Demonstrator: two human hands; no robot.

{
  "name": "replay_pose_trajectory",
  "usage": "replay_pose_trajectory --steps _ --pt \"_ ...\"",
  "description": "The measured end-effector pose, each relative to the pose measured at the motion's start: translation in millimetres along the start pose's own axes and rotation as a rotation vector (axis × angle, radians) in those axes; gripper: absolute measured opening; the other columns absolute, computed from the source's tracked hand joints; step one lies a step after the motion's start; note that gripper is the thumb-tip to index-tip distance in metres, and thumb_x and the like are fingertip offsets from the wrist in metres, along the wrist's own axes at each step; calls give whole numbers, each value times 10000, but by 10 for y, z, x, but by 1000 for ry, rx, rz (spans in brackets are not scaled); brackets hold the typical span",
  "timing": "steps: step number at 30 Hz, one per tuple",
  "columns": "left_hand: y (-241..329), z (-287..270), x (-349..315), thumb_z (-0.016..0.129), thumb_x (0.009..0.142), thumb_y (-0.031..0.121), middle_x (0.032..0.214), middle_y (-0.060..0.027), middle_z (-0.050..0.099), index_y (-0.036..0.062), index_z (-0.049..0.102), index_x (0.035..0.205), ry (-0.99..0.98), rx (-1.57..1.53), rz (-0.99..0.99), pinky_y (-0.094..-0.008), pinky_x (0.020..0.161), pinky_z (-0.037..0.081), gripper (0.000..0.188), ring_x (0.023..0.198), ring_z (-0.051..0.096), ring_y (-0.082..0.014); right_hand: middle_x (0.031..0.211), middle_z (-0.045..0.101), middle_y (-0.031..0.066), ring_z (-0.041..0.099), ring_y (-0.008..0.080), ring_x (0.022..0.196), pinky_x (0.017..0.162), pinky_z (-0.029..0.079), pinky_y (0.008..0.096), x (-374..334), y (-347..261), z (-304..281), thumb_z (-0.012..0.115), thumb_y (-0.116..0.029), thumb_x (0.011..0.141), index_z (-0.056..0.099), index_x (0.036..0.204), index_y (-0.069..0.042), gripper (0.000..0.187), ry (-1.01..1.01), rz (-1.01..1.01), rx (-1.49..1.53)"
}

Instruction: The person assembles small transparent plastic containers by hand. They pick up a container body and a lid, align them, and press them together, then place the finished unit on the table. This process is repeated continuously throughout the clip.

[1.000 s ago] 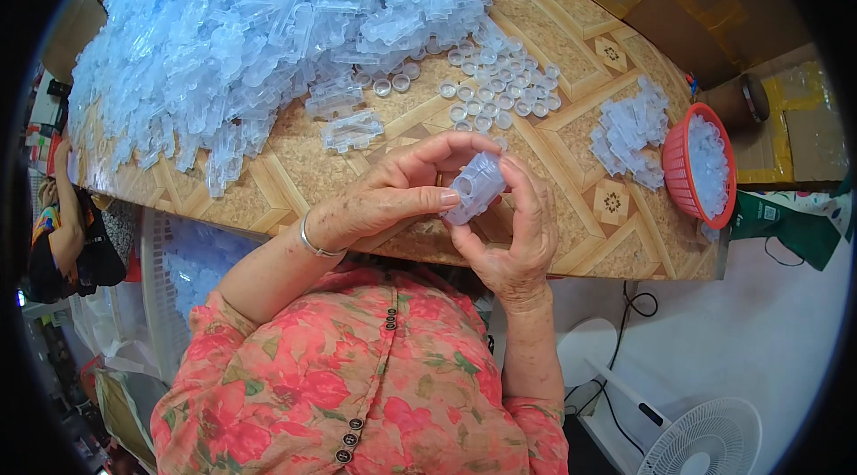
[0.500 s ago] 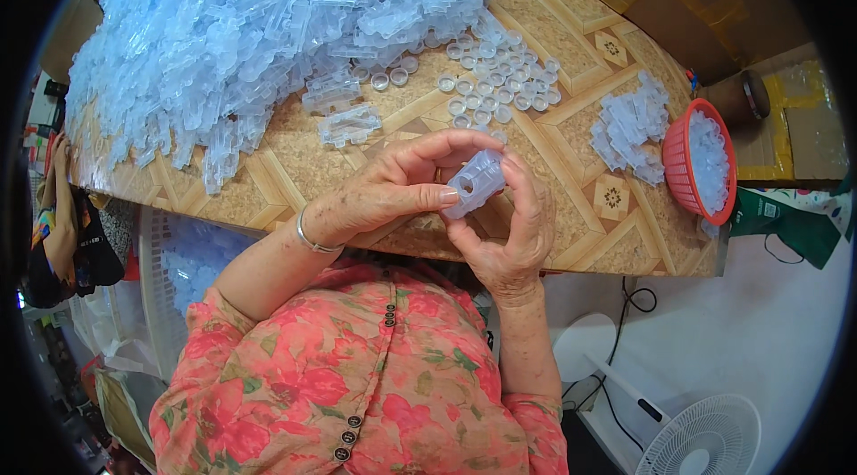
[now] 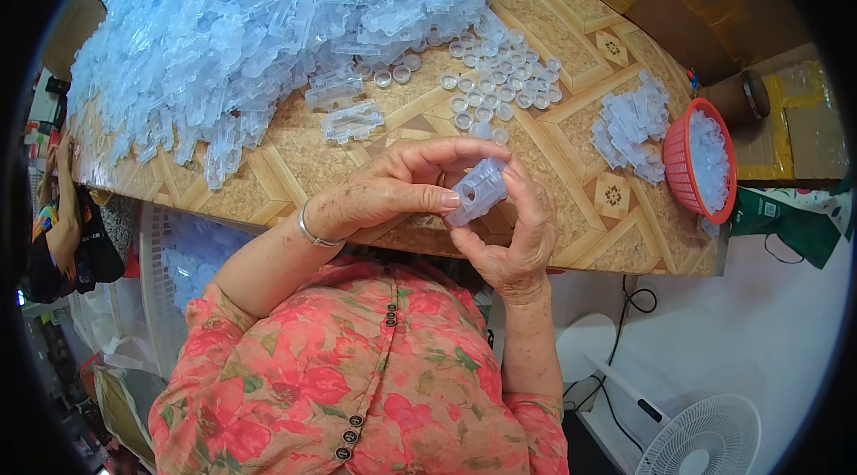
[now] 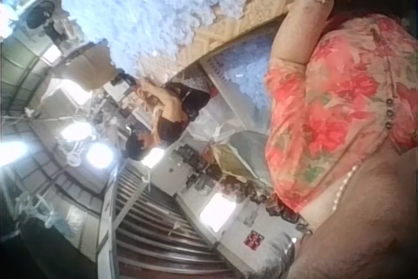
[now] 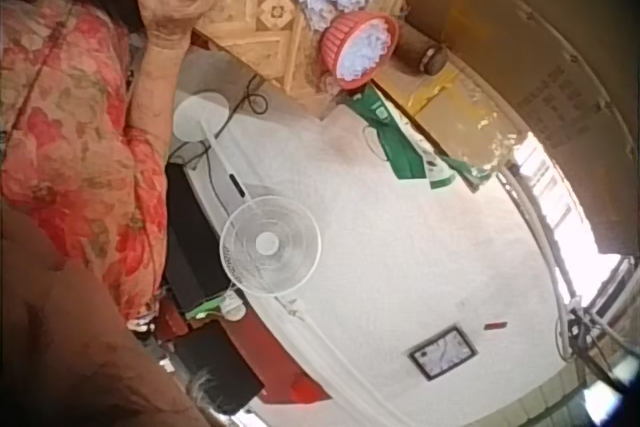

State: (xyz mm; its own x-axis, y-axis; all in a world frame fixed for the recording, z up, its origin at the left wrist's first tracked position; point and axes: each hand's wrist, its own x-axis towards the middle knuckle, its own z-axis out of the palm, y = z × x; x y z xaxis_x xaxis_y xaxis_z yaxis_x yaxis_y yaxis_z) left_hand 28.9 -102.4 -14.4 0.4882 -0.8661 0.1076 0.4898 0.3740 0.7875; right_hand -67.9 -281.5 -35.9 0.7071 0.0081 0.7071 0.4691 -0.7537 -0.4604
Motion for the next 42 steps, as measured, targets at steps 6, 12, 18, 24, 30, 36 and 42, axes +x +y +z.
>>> replay_pose_trajectory --steps 6,12,18,24,30,36,42 --pt "-5 -16 -27 681 977 124 1315 -3 638 118 477 1530 22 20 -54 -269 991 498 589 1169 584 -95 1307 620 244 671 361 1097 934 552 439 -10 10 31 931 -141 675 472 1371 -21 843 14 29 57" --pt "-3 -8 -31 666 994 148 1304 -4 645 124 453 1546 13 63 -18 -270 991 498 592 1147 592 -94 1307 619 232 663 348 1112 946 543 434 -12 41 56 929 -152 687 469 1378 -13 842 8 37 136" --pt "-47 -5 -25 675 995 228 1239 -42 660 101 347 1596 -13 249 27 -303 975 500 696 1125 604 -138 1306 619 210 649 344 1129 965 529 432 -46 78 80 917 -228 722 472 1381 -7 825 15 83 108" --pt "-176 -33 16 679 975 263 1133 -146 678 68 313 1595 65 823 276 -347 883 524 746 998 656 -218 1329 608 163 608 355 1152 955 517 446 -84 63 116 895 -287 738 475 1394 -11 827 -14 168 -34" --pt "-149 -21 -8 665 930 139 1127 -214 682 46 464 1482 135 974 318 -402 879 536 595 1002 680 -359 1289 630 129 574 348 1189 1037 449 466 24 -55 -78 871 -193 741 536 1352 -39 714 -144 272 -19" --pt "-147 -54 36 738 836 120 1119 -184 689 29 660 1222 171 1204 407 -437 916 527 404 1064 653 -373 1102 693 94 625 297 1013 1034 436 450 55 54 -285 812 -92 797 622 1251 -50 494 -258 303 -63" --pt "-105 -77 38 796 781 179 1007 -146 654 43 695 1126 233 1370 420 -443 831 493 384 956 609 -372 1066 686 107 621 304 976 978 441 450 138 55 -233 811 -118 777 665 1184 -41 439 -300 278 -31"
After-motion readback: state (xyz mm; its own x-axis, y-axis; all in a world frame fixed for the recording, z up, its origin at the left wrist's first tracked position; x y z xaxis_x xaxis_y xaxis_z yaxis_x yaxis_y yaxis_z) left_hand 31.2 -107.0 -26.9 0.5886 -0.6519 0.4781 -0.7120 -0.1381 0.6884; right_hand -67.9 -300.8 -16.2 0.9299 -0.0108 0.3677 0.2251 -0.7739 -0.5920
